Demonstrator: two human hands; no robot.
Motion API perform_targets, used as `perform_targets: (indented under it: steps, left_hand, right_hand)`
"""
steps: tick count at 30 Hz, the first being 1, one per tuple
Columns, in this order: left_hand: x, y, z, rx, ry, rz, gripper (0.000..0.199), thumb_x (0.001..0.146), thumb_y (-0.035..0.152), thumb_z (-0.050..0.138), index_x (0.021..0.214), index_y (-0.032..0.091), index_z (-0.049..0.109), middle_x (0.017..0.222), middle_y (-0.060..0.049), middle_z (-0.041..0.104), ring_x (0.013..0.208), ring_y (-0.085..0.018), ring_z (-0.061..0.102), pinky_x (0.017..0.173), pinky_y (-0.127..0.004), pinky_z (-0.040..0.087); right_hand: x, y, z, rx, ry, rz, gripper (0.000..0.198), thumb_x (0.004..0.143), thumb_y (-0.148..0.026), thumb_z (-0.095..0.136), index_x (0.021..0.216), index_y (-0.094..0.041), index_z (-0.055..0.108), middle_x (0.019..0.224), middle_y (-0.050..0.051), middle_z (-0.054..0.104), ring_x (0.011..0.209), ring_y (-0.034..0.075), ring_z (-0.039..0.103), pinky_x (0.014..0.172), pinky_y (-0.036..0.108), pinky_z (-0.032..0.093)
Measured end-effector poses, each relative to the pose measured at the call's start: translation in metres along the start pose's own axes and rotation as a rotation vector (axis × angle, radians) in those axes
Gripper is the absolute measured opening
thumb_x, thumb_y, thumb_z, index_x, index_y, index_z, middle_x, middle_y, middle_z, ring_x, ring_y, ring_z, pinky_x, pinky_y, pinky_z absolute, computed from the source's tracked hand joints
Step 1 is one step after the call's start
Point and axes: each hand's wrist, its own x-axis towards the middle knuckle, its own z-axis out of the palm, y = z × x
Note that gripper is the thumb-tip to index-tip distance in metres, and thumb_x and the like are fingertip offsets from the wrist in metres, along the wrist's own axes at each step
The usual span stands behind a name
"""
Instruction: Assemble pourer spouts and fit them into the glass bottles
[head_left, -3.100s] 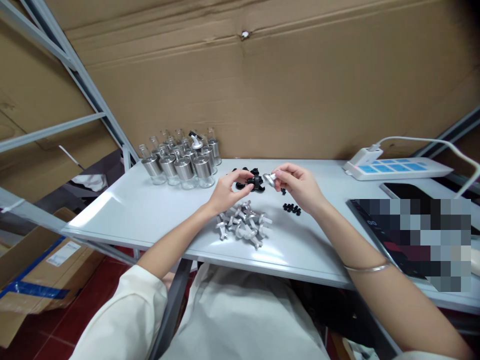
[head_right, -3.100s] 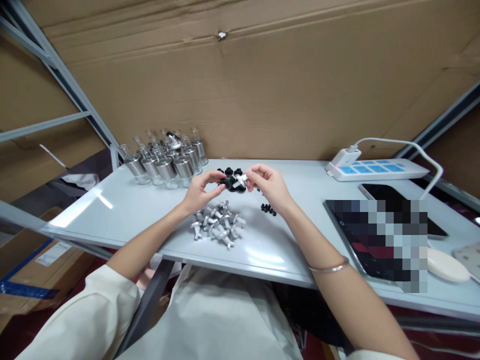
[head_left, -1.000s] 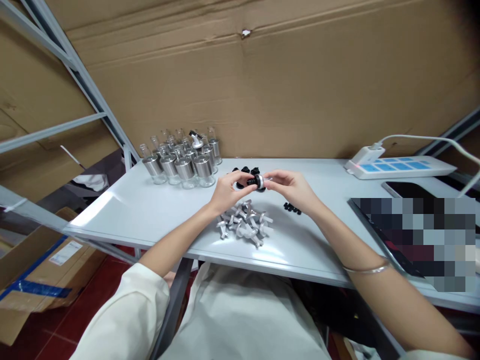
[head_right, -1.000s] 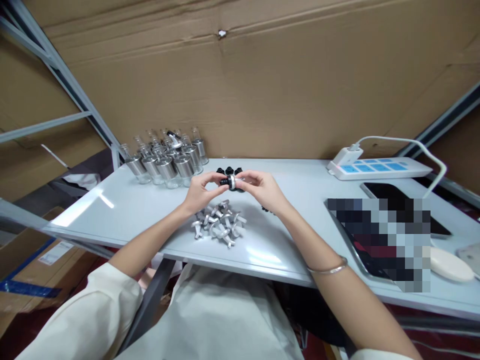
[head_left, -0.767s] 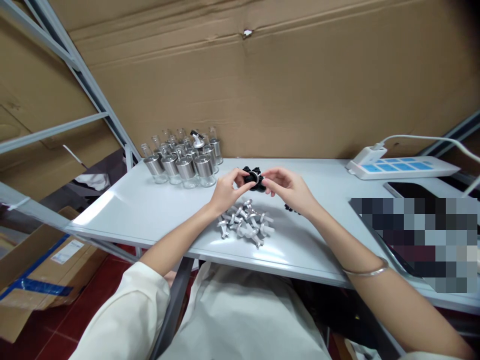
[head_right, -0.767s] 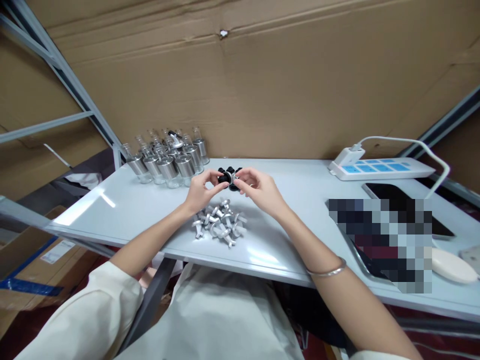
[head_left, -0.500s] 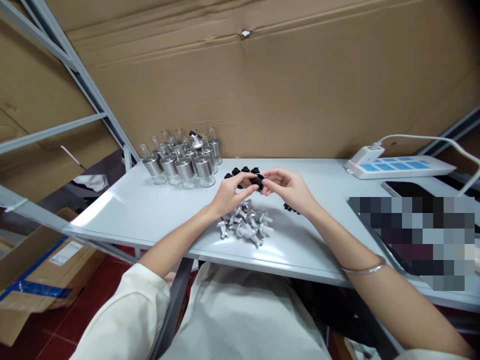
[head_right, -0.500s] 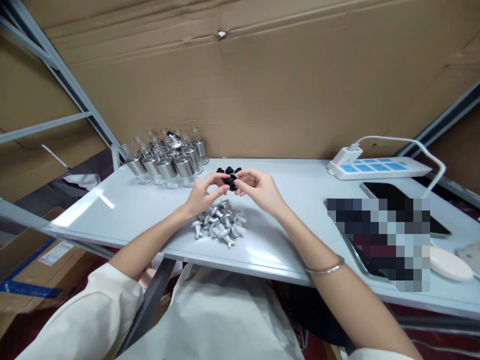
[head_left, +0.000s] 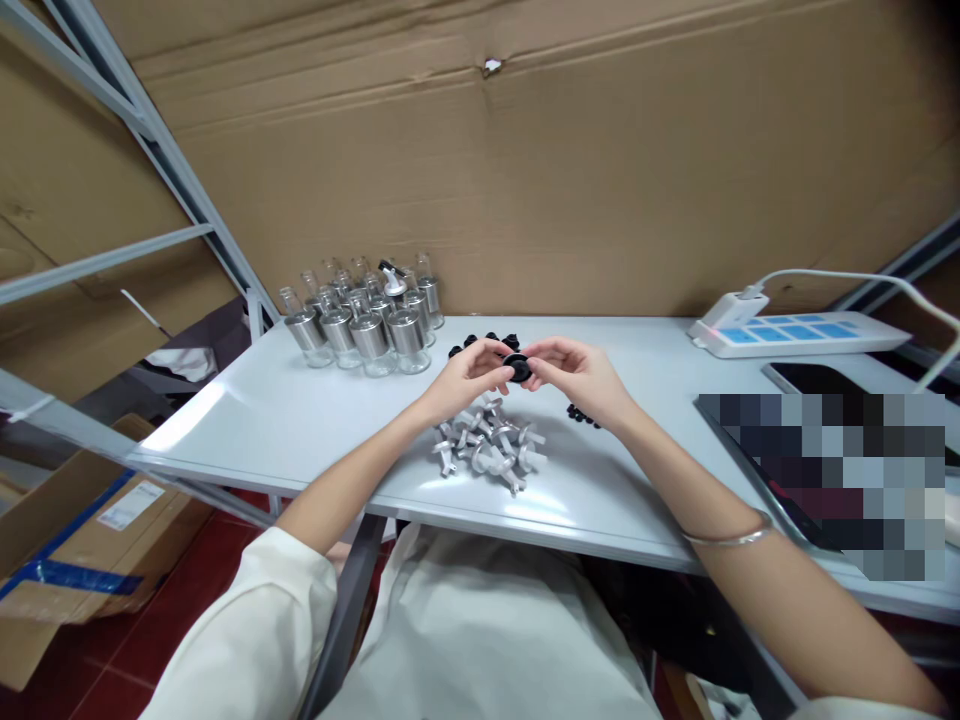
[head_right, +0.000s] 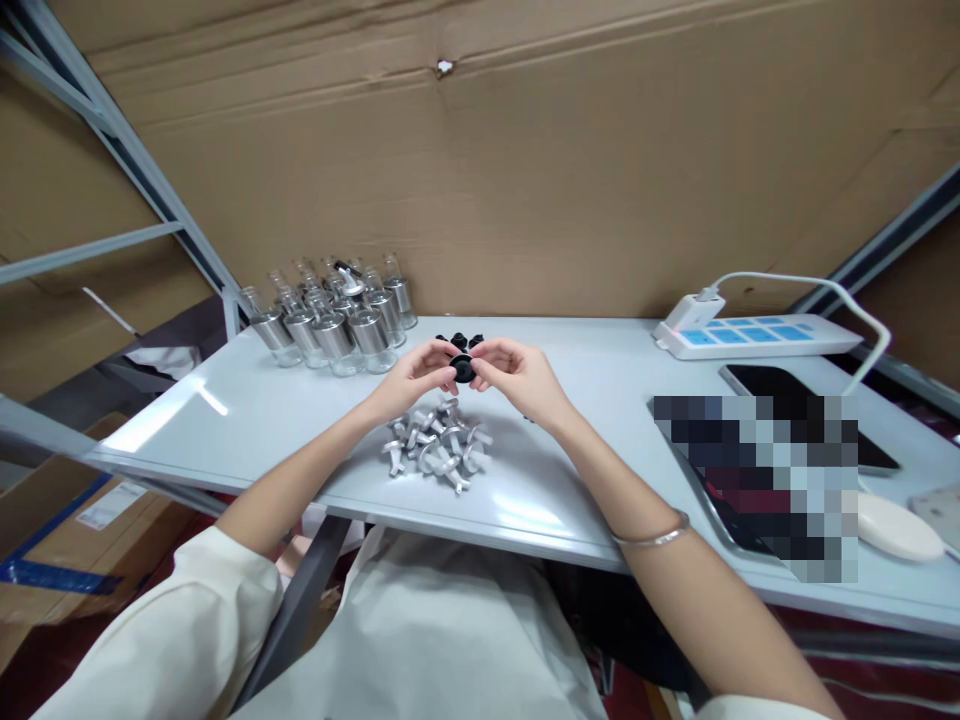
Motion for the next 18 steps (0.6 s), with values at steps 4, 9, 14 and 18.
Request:
perform_targets:
  steps: [4,9,14,18]
  left_hand:
    - [0.0,0.0,-0.001,0.009,0.005,0.011,0.044,0.074,0.046,0.068,0.101,0.015,0.053,0.087,-0.004,0.062,0.068,-0.01,0.061,0.068,-0.025,0.047]
    - [0.0,0.0,-0.001,0.017,0.012,-0.01,0.043,0.073,0.043,0.07,0.101,0.015,0.053,0.086,-0.004,0.064,0.071,-0.011,0.061,0.07,-0.026,0.047]
    - [0.0,-0.001,0.0,0.015,0.043,-0.016,0.042,0.071,0.039,0.071,0.098,0.014,0.053,0.082,-0.003,0.062,0.072,-0.011,0.061,0.071,-0.026,0.047]
    - [-0.001,-0.001,0.001,0.057,0.041,-0.034,0.041,0.072,0.038,0.07,0.098,0.014,0.051,0.082,-0.003,0.061,0.071,-0.011,0.06,0.069,-0.026,0.048]
  right_hand:
    - [0.0,0.001,0.0,-0.014,-0.039,-0.025,0.041,0.062,-0.05,0.075,0.086,-0.017,0.065,0.076,0.004,0.068,0.062,0.014,0.062,0.065,0.033,0.054]
    - [0.0,0.004,-0.001,-0.06,-0.071,-0.03,0.041,0.065,-0.048,0.073,0.091,-0.018,0.066,0.079,0.005,0.068,0.064,0.015,0.061,0.071,0.037,0.052]
    - [0.001,0.009,-0.002,-0.048,-0.105,-0.047,0.039,0.066,-0.044,0.073,0.093,-0.018,0.062,0.085,0.005,0.067,0.07,0.016,0.062,0.073,0.037,0.052]
    - [0.001,0.012,-0.001,-0.011,-0.136,-0.008,0.036,0.066,-0.04,0.073,0.092,-0.019,0.059,0.082,0.004,0.067,0.069,0.016,0.063,0.074,0.037,0.052]
